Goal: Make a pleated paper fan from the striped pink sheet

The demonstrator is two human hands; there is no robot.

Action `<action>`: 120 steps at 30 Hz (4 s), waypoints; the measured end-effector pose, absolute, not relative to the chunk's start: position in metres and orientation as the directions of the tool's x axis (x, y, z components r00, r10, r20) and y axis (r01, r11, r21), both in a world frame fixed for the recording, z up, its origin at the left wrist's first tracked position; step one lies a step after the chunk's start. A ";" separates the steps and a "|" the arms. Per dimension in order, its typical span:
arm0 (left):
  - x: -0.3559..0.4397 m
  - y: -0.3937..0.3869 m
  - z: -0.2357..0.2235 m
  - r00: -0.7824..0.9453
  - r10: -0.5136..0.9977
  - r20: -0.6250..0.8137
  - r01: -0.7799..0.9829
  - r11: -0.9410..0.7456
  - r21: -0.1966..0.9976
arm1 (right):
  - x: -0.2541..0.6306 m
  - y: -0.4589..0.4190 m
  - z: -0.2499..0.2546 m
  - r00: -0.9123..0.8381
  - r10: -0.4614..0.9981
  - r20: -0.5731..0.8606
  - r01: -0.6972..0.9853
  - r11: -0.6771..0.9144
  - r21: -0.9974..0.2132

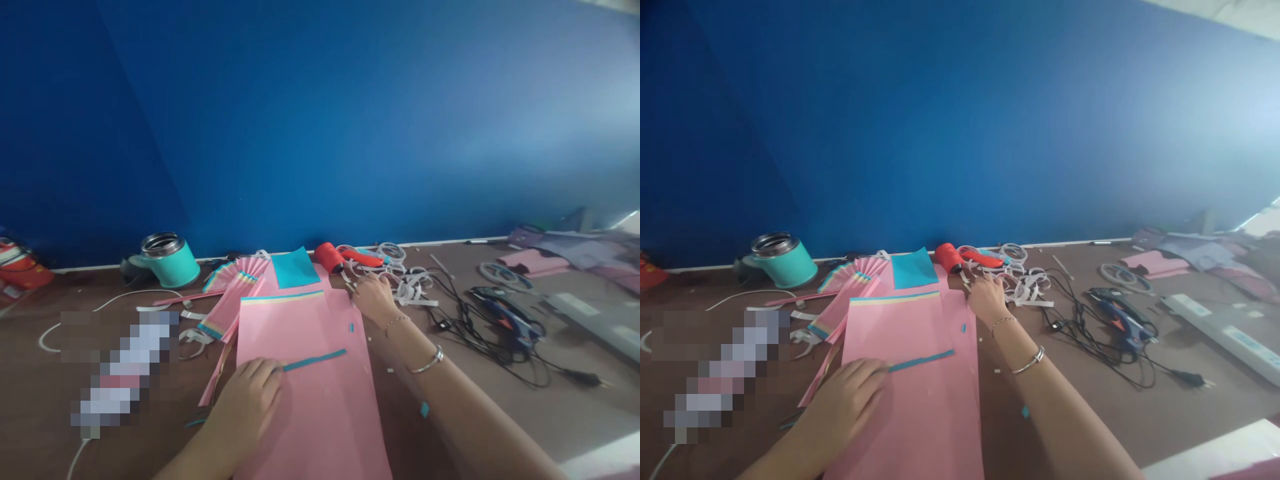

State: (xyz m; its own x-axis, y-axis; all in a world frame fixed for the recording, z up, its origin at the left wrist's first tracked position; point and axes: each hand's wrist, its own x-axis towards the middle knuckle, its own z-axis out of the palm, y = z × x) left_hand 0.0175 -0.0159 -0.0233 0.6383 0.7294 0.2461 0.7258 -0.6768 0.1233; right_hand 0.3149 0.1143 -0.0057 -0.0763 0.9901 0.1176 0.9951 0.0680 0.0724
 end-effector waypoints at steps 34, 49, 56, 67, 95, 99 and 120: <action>0.019 -0.012 -0.025 0.629 0.749 0.208 0.733 -0.661 0.160 | 0.237 0.038 -0.008 -0.432 0.899 0.071 0.551 0.325 -0.768; 0.019 -0.012 -0.028 0.620 0.744 0.251 0.730 -0.664 0.165 | 0.234 0.037 -0.009 -0.395 0.916 -0.075 0.537 0.164 -0.827; 0.020 -0.012 -0.028 0.614 0.742 0.269 0.726 -0.665 0.175 | 0.237 0.043 -0.012 -0.411 0.902 -0.130 0.488 0.097 -0.867; 0.021 -0.011 -0.026 0.614 0.745 0.261 0.728 -0.662 0.176 | 0.233 0.046 -0.017 -0.372 0.916 -0.151 0.519 0.071 -0.852; 0.027 -0.011 -0.023 0.660 0.746 0.089 0.744 -0.666 0.056 | 0.233 0.048 -0.016 -0.348 0.928 -0.133 0.575 0.100 -0.812; 0.027 -0.010 -0.024 0.660 0.743 0.113 0.743 -0.667 0.043 | 0.233 0.048 -0.011 -0.275 0.952 -0.135 0.623 0.070 -0.779; 0.026 -0.013 -0.029 0.660 0.728 0.184 0.739 -0.674 0.014 | 0.257 0.050 -0.009 -0.238 0.960 -0.150 0.670 0.050 -0.740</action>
